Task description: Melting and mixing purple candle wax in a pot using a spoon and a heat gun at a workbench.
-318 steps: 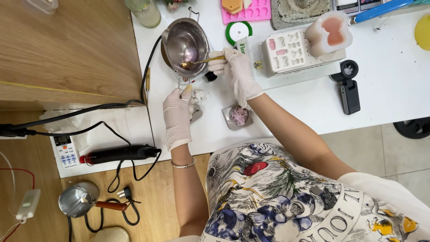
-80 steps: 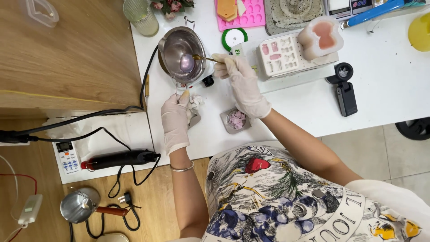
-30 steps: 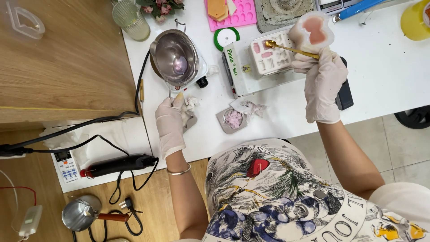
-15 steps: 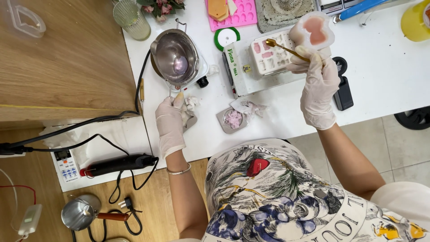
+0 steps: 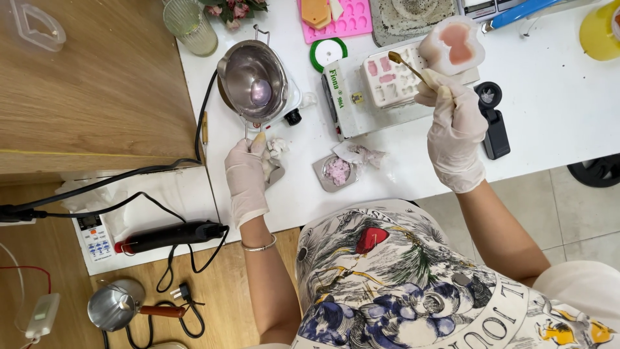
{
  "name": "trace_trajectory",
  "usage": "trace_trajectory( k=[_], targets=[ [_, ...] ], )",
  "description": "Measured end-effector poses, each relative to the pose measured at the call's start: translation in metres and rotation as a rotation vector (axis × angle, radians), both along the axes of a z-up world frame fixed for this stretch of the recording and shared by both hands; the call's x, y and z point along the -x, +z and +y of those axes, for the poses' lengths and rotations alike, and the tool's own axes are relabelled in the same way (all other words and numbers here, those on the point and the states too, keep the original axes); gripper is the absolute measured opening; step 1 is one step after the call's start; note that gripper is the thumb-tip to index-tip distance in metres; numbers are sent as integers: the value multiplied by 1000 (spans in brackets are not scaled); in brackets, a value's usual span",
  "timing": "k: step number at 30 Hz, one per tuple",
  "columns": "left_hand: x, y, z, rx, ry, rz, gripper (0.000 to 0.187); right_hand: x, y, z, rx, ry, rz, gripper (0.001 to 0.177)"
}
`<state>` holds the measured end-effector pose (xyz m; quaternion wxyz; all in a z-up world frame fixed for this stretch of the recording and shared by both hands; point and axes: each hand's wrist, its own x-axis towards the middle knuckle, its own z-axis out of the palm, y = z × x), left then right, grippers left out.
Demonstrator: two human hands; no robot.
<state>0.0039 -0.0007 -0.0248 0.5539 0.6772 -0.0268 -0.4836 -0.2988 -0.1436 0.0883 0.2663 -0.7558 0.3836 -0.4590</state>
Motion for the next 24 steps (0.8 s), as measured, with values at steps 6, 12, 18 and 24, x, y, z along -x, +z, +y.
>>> trace_trajectory(
  k=[6,12,18,24],
  targets=[
    [6,37,-1,-85,-113,-166,29,-31,7,11,-247,45,-339,31],
    [6,23,0,-68,-91,-147,32,-113,-7,30,-757,237,-406,35],
    [5,19,1,-62,-121,-209,32,-156,-97,1,-861,315,-455,35],
    [3,2,6,-161,-292,-720,35,-158,-100,0,-905,301,-402,37]
  ],
)
